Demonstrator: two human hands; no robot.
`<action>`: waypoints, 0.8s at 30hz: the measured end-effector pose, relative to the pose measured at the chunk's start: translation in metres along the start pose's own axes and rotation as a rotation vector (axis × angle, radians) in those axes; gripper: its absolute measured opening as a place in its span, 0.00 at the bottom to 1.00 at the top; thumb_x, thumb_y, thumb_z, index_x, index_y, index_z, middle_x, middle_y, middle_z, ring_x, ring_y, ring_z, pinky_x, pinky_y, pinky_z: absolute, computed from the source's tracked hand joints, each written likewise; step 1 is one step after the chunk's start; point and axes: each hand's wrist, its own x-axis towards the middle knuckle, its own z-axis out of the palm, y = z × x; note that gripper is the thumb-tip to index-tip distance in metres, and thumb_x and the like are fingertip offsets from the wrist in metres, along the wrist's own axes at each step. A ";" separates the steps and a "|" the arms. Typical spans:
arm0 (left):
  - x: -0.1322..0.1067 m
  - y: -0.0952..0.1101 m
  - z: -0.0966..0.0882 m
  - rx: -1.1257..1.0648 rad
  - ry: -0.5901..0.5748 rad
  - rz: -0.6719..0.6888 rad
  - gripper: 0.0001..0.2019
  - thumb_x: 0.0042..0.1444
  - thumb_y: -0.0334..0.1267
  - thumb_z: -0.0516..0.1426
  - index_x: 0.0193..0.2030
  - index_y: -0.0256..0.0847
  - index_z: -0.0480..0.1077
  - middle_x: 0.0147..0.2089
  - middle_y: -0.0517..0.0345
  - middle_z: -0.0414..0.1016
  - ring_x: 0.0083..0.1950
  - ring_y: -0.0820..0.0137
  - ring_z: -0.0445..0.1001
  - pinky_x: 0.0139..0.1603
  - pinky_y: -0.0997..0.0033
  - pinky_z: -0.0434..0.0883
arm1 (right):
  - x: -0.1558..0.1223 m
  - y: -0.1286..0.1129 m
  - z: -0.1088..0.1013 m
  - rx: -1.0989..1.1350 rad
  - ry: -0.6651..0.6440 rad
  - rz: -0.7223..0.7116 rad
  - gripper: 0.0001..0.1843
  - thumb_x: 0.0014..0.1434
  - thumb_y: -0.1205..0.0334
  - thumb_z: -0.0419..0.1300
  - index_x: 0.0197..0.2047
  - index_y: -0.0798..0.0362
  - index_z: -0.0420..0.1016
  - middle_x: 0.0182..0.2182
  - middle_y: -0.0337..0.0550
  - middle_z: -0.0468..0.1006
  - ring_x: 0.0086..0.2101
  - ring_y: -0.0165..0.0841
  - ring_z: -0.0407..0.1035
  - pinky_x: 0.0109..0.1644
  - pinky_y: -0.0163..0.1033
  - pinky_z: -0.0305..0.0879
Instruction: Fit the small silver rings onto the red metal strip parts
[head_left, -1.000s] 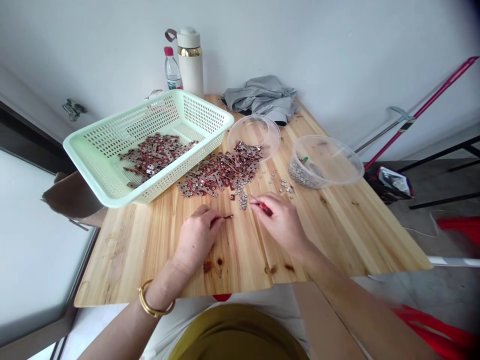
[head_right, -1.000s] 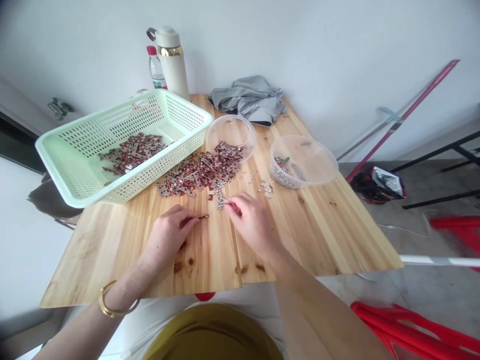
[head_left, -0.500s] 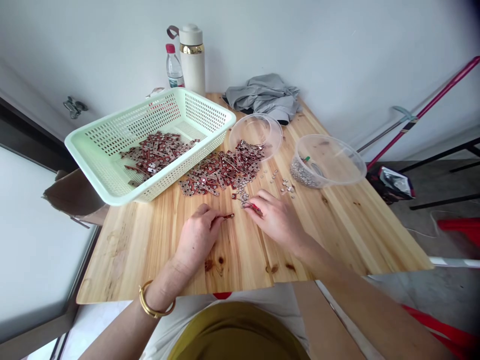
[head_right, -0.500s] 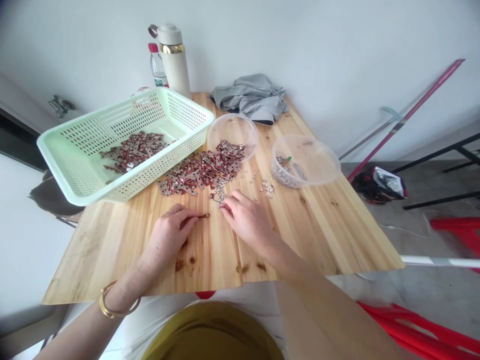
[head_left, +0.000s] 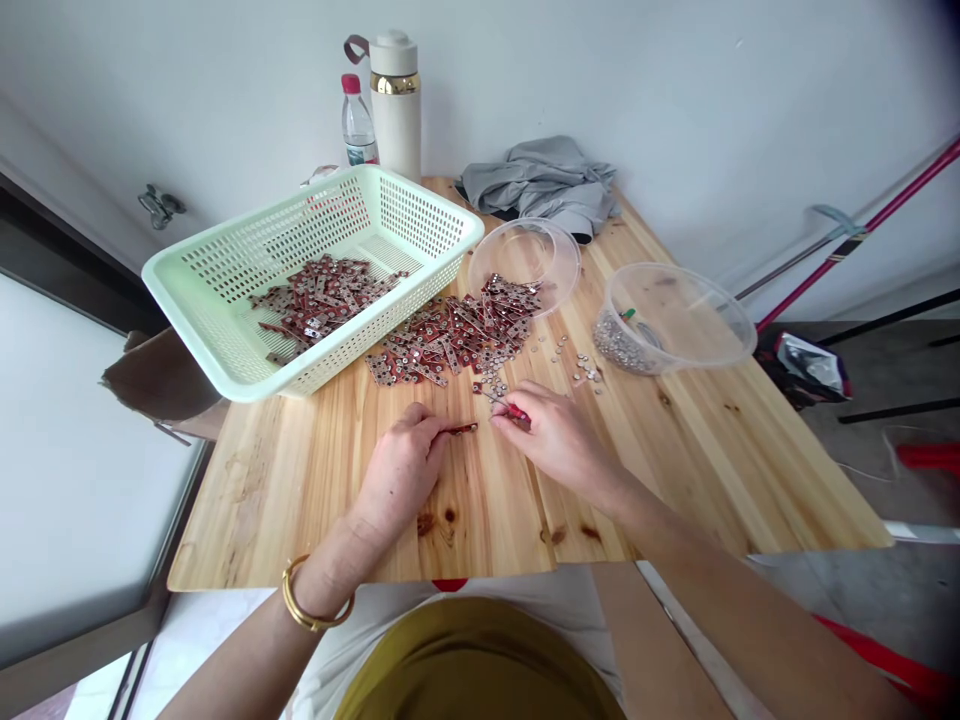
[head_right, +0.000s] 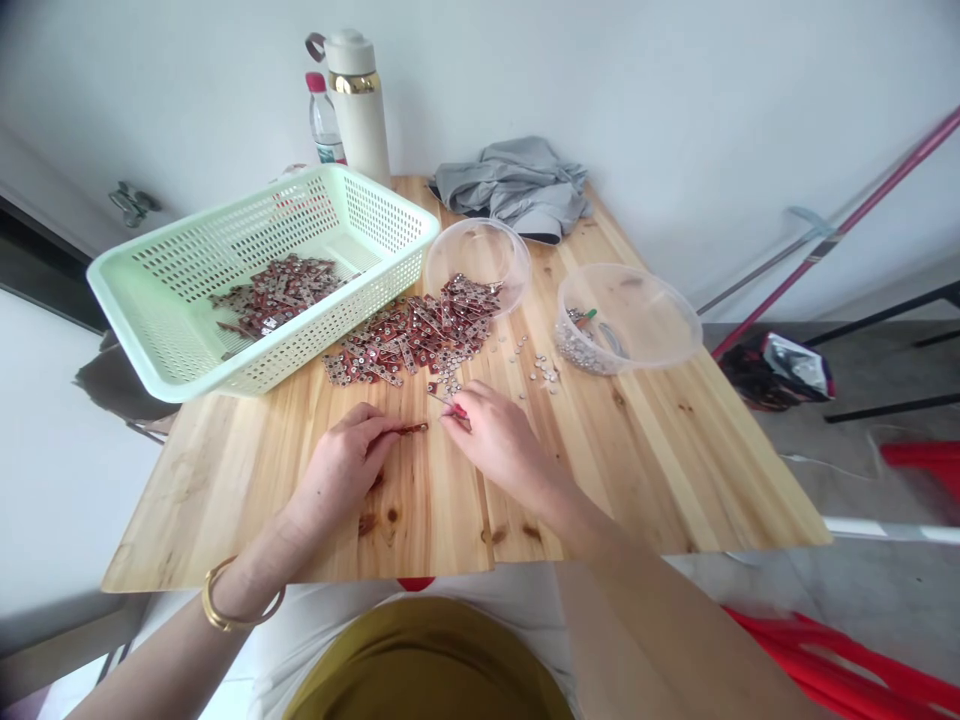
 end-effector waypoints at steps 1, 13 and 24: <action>0.000 0.000 0.000 -0.002 -0.004 -0.002 0.11 0.62 0.29 0.53 0.44 0.41 0.77 0.42 0.55 0.74 0.41 0.69 0.76 0.46 0.70 0.72 | 0.000 -0.005 0.002 0.007 0.007 -0.028 0.06 0.61 0.67 0.59 0.31 0.51 0.70 0.32 0.41 0.73 0.33 0.33 0.70 0.37 0.37 0.64; 0.005 -0.001 0.000 0.017 -0.014 -0.004 0.11 0.62 0.30 0.54 0.42 0.41 0.78 0.39 0.55 0.73 0.40 0.69 0.75 0.46 0.70 0.73 | 0.000 -0.021 0.028 -0.148 0.004 -0.218 0.11 0.68 0.65 0.51 0.36 0.52 0.72 0.37 0.45 0.74 0.35 0.33 0.71 0.35 0.37 0.64; 0.005 0.001 0.000 0.037 -0.013 -0.034 0.09 0.62 0.29 0.54 0.40 0.39 0.77 0.39 0.55 0.75 0.41 0.68 0.75 0.46 0.69 0.72 | -0.006 -0.021 0.016 -0.018 -0.054 -0.197 0.10 0.68 0.64 0.52 0.42 0.51 0.75 0.38 0.44 0.76 0.36 0.33 0.73 0.38 0.37 0.68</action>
